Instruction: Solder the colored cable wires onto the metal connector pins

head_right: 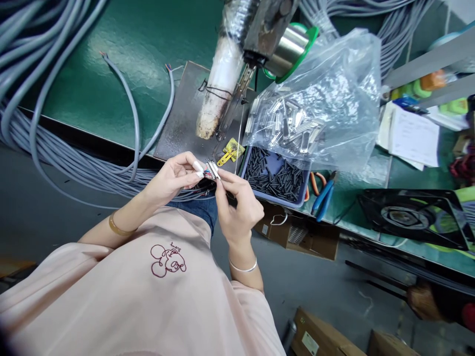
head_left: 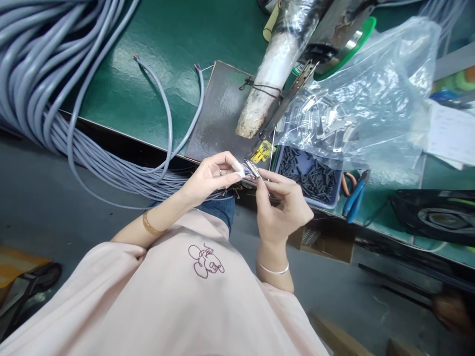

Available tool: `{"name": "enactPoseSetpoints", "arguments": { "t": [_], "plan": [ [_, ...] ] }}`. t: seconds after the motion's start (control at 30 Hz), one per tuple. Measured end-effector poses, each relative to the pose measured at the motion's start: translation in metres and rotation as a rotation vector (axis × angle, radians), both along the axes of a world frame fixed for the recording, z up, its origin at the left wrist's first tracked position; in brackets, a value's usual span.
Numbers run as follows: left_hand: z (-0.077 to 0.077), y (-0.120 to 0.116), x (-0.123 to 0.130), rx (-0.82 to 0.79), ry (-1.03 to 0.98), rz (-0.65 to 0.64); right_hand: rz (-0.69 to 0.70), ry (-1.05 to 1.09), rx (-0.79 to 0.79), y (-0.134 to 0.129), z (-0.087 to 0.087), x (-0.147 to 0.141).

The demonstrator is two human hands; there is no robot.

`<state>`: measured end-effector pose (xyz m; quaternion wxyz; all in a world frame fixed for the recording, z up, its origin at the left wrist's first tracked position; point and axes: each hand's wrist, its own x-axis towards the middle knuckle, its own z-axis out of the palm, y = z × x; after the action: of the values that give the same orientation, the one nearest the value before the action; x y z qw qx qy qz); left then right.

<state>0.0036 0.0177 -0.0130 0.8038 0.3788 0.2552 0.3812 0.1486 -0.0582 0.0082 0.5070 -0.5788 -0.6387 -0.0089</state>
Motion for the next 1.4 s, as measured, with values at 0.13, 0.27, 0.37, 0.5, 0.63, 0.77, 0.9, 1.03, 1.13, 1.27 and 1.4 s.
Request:
{"name": "enactPoseSetpoints", "arguments": {
  "t": [0.13,0.27,0.37,0.5,0.63,0.77,0.9,1.03,1.13,1.27,1.4],
  "plan": [
    [-0.001,0.001,0.002,0.089,0.072,0.077,0.006,0.267,-0.099,0.009,-0.01,-0.002],
    [-0.001,0.003,0.009,0.155,0.183,0.235,0.041,0.186,-0.089,0.015,-0.013,-0.001],
    [0.0,0.006,0.015,0.21,0.221,0.317,0.046,0.116,-0.064,0.019,-0.011,0.001],
    [0.004,0.012,0.021,0.262,0.247,0.355,0.056,0.138,-0.07,0.026,-0.009,0.004],
    [0.007,0.017,0.022,0.296,0.231,0.358,0.077,0.167,-0.056,0.031,-0.009,0.007],
    [0.008,0.019,0.022,0.296,0.238,0.341,0.073,0.171,-0.078,0.033,-0.009,0.009],
    [0.009,0.019,0.022,0.298,0.263,0.34,0.079,0.152,-0.078,0.033,-0.01,0.01],
    [0.012,0.018,0.022,0.324,0.256,0.351,0.072,0.129,-0.072,0.034,-0.008,0.01],
    [0.014,0.019,0.022,0.341,0.251,0.365,0.057,0.093,-0.051,0.035,-0.004,0.01],
    [0.012,0.02,0.019,0.31,0.254,0.316,0.047,-0.009,-0.051,0.035,0.001,0.009],
    [0.008,0.02,0.016,0.26,0.261,0.274,0.052,-0.012,-0.078,0.034,0.0,0.01]
  ]
}}
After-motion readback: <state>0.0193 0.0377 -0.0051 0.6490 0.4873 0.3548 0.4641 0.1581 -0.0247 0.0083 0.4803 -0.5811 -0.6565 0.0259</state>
